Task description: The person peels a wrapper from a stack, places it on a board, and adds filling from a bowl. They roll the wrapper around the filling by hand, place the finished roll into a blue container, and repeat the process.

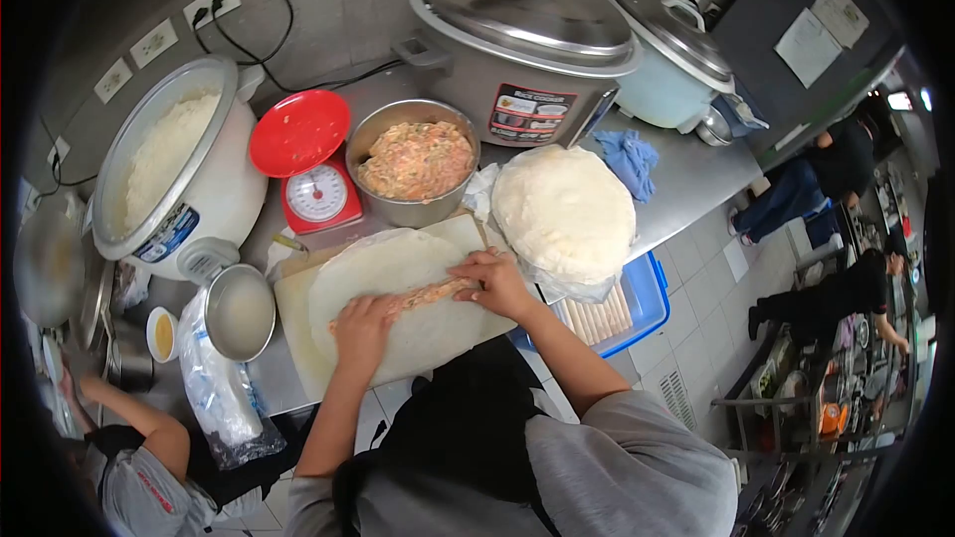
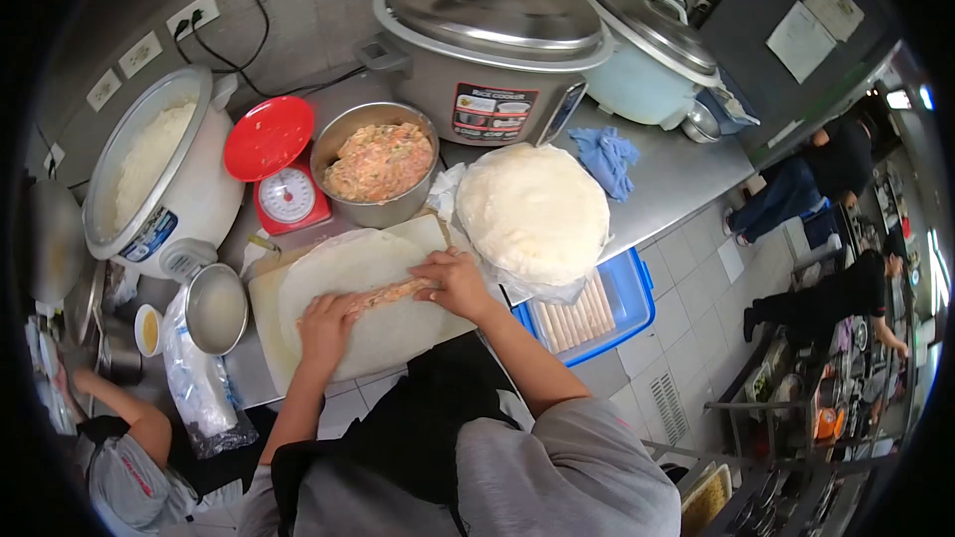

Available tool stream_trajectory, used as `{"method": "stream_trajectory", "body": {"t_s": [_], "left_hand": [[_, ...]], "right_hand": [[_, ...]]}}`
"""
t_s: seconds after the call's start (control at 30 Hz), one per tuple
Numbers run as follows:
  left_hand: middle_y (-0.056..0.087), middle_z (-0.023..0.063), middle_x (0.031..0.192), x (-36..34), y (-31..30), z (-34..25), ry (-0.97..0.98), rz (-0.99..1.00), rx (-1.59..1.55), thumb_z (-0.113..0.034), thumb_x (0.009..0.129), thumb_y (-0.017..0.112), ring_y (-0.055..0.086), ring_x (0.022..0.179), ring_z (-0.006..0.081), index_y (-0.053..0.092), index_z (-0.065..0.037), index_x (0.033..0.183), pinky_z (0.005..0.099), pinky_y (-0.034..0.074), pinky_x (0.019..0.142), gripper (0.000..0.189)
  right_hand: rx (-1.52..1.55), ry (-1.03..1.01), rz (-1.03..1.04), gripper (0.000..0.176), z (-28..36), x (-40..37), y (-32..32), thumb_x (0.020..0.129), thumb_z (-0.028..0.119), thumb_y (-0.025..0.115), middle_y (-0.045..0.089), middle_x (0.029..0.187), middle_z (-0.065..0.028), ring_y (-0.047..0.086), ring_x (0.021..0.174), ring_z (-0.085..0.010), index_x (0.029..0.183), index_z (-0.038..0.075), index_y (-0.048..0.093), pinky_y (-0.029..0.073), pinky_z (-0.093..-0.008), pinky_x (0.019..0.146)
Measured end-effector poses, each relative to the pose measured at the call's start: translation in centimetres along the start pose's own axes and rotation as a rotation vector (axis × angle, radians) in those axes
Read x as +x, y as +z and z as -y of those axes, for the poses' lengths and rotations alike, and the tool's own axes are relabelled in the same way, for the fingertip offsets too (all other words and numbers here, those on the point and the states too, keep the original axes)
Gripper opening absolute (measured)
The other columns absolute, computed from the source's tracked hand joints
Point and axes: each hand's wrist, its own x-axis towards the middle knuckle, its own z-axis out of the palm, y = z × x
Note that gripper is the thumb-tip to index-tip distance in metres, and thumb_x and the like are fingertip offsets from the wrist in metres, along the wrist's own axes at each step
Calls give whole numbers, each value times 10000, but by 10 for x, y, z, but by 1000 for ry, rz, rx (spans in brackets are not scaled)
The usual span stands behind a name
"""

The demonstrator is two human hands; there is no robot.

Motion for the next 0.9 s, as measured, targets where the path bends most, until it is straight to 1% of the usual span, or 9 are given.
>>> {"method": "stream_trajectory", "body": {"t_s": [0.07, 0.17, 0.33, 0.43, 0.53, 0.63, 0.73, 0.83, 0.9], "left_hand": [[641, 83, 983, -11, -14, 12, -34, 12, 5, -116, 724, 711, 580, 955, 285, 668, -92, 1061, 410, 451, 836, 341], [646, 96, 973, -19, -33, 22, -74, 18, -27, -133, 722, 728, 579, 922, 288, 671, -83, 1080, 398, 453, 830, 366], [651, 104, 979, -29, -38, 44, -95, 4, -163, -127, 660, 780, 567, 910, 295, 669, -80, 1131, 379, 462, 831, 487], [666, 107, 989, -29, -38, 59, -86, 80, -150, -127, 654, 789, 572, 907, 286, 688, -91, 1112, 378, 472, 814, 471], [677, 98, 1006, -29, -47, 51, -39, -14, -194, -113, 664, 779, 580, 903, 267, 707, -98, 1076, 367, 479, 800, 418], [680, 93, 1016, -37, -47, 65, -54, 7, -204, -124, 679, 775, 582, 916, 269, 706, -96, 1084, 366, 468, 838, 412], [679, 90, 1030, -47, -52, 75, -76, 14, -178, -139, 691, 772, 584, 934, 277, 711, -101, 1078, 378, 465, 853, 394], [676, 89, 1049, -47, -46, 77, -36, -50, -139, -149, 706, 761, 584, 957, 284, 726, -111, 1050, 390, 463, 860, 348], [666, 87, 1083, -51, -47, 75, -105, -56, -140, -146, 708, 757, 575, 991, 292, 737, -120, 1040, 385, 452, 885, 333]], "right_hand": [[-15, 52, 78, 321, -2, -1, 2, 632, 201, 820, 637, 922, 6, 590, 914, -221, 942, 165, 744, 416, -355, 791], [21, 28, 57, 324, -11, -2, 10, 625, 207, 828, 623, 894, 14, 582, 929, -229, 938, 184, 747, 411, -354, 783], [62, -8, 53, 342, -10, 1, 4, 602, 193, 838, 627, 858, -22, 606, 860, -248, 931, 172, 747, 451, -369, 751], [48, -63, 17, 374, -14, 4, 7, 579, 204, 849, 628, 840, -47, 613, 814, -262, 933, 147, 743, 476, -378, 731], [17, -117, -34, 389, -6, 7, 0, 562, 201, 855, 626, 834, -64, 613, 800, -260, 928, 130, 742, 487, -373, 729], [53, -48, -38, 333, -14, 2, 8, 567, 167, 851, 597, 786, -52, 608, 786, -242, 884, 138, 754, 485, -378, 743], [11, -48, 20, 360, -11, 4, 13, 567, 180, 855, 621, 823, -56, 614, 823, -250, 908, 132, 748, 493, -376, 771], [-39, -74, -29, 424, -8, -2, 6, 561, 227, 865, 645, 904, -66, 613, 873, -274, 951, 120, 737, 501, -375, 793], [-19, -83, -4, 357, -11, -6, 1, 616, 208, 839, 639, 910, -58, 615, 864, -265, 951, 137, 738, 499, -377, 764]]}}
